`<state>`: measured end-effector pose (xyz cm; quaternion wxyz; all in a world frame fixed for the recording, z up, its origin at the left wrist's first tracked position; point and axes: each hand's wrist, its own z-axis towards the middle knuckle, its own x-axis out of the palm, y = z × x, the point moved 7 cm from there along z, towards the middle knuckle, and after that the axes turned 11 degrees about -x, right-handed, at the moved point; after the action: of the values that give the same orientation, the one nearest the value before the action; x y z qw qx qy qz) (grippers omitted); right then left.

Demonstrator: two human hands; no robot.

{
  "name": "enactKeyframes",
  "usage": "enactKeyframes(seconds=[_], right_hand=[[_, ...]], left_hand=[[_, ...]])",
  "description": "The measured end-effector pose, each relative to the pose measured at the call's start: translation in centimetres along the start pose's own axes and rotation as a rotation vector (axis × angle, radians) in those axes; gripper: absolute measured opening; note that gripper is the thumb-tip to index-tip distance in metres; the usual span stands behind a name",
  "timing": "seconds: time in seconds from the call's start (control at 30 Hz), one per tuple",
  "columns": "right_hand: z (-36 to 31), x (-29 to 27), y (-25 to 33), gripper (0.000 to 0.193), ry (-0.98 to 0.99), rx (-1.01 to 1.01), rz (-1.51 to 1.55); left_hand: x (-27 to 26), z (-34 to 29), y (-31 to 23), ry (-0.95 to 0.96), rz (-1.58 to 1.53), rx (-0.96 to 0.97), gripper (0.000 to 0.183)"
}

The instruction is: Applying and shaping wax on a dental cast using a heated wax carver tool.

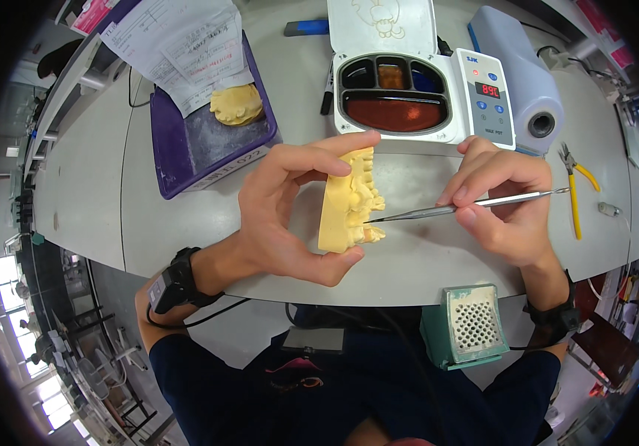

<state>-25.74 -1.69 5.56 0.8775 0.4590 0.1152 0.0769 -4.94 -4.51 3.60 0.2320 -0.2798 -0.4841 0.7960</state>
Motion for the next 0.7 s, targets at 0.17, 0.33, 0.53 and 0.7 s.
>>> enactKeyframes(seconds=[0.17, 0.33, 0.53, 0.7], right_hand=[[0.04, 0.17, 0.04, 0.015, 0.029, -0.019, -0.041], [0.13, 0.4, 0.14, 0.012, 0.053, -0.007, -0.046], [0.16, 0.32, 0.16, 0.012, 0.051, -0.012, -0.046], [0.36, 0.36, 0.35, 0.013, 0.062, -0.013, -0.032]], left_hand=[[-0.06, -0.03, -0.12, 0.005, -0.001, 0.01, 0.066], [0.03, -0.01, -0.17, 0.003, 0.008, 0.005, 0.069], [0.09, 0.0, -0.14, 0.005, -0.001, 0.0, 0.072], [0.13, 0.02, -0.23, 0.005, 0.011, -0.003, 0.073]])
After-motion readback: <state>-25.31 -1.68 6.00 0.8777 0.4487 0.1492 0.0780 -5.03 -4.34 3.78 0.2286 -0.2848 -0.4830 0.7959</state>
